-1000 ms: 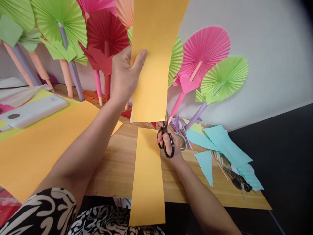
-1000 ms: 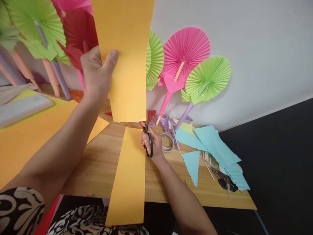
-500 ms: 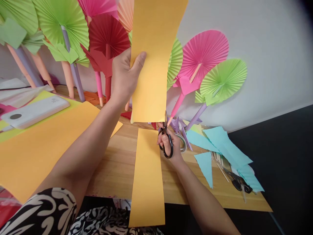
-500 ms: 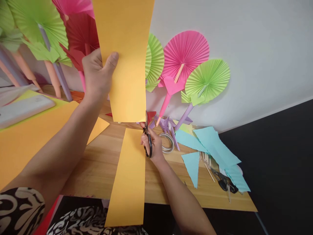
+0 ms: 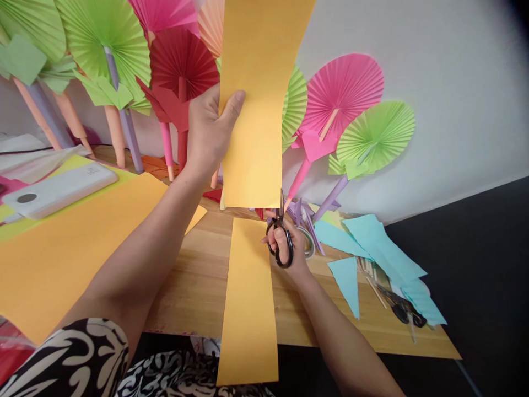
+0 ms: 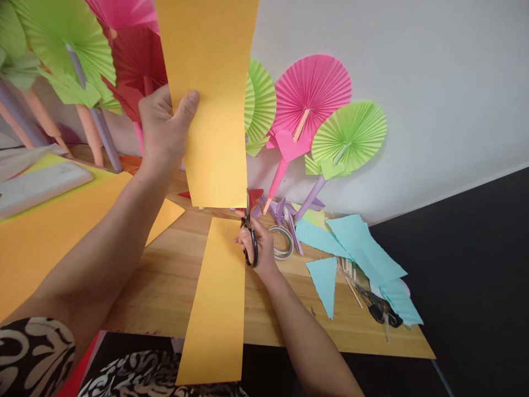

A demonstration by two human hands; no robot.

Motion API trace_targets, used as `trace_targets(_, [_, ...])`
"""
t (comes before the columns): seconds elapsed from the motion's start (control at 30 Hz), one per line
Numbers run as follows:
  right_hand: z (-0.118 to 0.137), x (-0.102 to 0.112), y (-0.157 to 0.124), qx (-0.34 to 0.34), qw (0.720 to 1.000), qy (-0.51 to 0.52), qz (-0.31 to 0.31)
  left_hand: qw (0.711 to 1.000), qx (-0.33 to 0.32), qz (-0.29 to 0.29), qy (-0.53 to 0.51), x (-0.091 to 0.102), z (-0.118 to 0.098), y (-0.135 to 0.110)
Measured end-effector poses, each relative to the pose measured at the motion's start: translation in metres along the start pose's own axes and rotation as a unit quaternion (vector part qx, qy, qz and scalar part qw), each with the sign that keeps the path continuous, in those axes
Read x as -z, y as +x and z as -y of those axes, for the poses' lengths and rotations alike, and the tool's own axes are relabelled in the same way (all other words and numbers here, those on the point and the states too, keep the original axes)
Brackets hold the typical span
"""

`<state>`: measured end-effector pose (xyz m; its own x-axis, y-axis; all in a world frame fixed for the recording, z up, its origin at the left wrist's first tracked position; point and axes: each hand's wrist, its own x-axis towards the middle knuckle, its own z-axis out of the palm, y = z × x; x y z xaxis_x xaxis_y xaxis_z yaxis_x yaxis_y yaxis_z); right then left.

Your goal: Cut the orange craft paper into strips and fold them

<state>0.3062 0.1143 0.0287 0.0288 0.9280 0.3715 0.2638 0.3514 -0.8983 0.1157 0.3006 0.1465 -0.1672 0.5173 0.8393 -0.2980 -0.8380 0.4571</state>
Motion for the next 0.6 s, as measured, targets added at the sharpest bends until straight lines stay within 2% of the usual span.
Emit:
trace_targets(0.23, [0.0042, -0.0005, 0.0041, 0.024, 0.996, 0.061, 0.055, 0.999, 0.028, 0.013, -0.029, -0.0006, 0.0026, -0.0005])
trace_targets(0.6, [0.0028, 0.0, 0.005, 0.018, 0.997, 0.057, 0.054, 0.999, 0.031, 0.028, -0.03, -0.0009, -0.0006, -0.0005])
